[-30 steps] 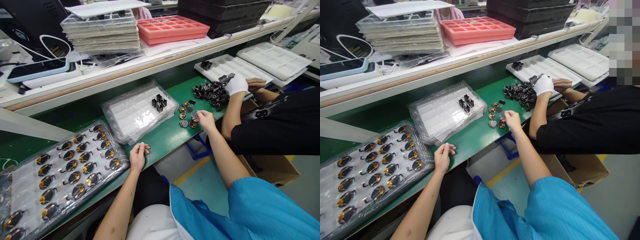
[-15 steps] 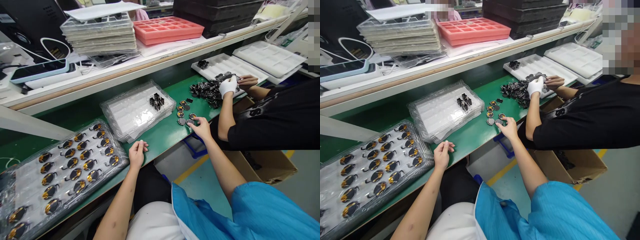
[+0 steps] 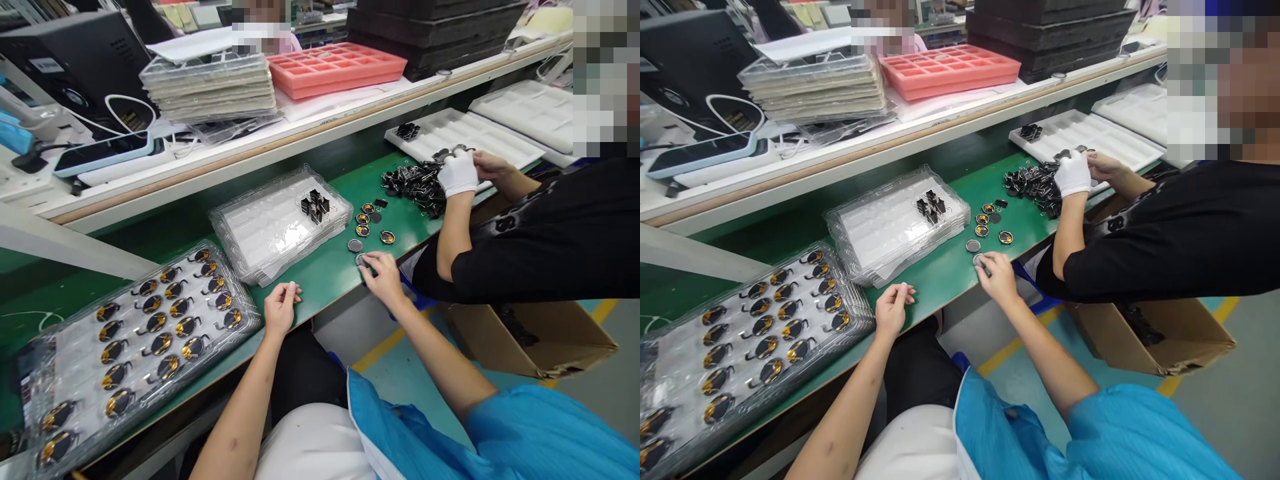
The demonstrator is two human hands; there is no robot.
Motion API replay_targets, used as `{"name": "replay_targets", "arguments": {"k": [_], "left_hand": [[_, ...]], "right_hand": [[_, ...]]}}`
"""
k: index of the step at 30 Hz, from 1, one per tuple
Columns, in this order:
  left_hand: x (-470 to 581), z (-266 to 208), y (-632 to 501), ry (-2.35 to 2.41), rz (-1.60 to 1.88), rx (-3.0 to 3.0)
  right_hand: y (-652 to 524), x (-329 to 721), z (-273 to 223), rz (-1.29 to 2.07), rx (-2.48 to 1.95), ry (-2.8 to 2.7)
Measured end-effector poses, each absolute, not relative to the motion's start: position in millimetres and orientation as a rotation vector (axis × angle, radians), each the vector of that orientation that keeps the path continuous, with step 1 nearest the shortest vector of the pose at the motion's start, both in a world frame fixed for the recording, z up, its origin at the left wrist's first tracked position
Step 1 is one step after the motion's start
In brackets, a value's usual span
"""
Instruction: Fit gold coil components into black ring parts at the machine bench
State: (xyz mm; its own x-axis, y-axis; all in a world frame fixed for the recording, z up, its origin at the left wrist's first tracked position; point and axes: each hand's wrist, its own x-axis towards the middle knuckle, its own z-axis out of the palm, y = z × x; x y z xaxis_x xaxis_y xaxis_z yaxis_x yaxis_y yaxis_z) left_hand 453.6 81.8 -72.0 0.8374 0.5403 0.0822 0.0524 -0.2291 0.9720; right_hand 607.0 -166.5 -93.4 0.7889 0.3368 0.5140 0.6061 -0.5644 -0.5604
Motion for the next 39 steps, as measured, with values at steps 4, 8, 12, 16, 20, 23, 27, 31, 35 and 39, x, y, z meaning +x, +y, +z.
{"name": "replay_targets", "arguments": {"k": [4, 8, 12, 16, 20, 23, 27, 31, 35, 39], "left_hand": [[457, -70, 73, 0.376, 0.446, 1.900], [461, -69, 64, 0.270, 0.439, 2.190], [468, -70, 60, 0.327, 0.456, 2.379], [475, -70, 59, 0.386, 0.459, 2.416], [477, -70, 60, 0.391, 0.433, 2.388], [476, -69, 60, 0.393, 0.472, 2.373], [476, -69, 59, 0.432, 0.476, 2.350], [476, -70, 58, 0.452, 0.487, 2.346], [474, -71, 60, 0.514, 0.506, 2.326], [466, -73, 67, 0.313, 0.458, 2.163]], "right_hand": [[-124, 573, -93, -0.255, -2.044, -0.905], [-114, 613, -68, -0.257, -2.016, -0.839], [-137, 711, -36, -0.365, -2.196, -0.377], [-148, 775, -29, -0.225, -2.229, -0.298], [-148, 779, -31, -0.237, -2.217, -0.229], [-146, 754, -26, -0.335, -2.184, -0.210], [-134, 687, -26, -0.364, -1.950, -0.383], [-113, 616, -45, -0.095, -1.793, -0.496], [-101, 585, -59, 0.318, -1.584, -0.327], [-102, 586, -54, 0.528, -1.463, -0.181]]}}
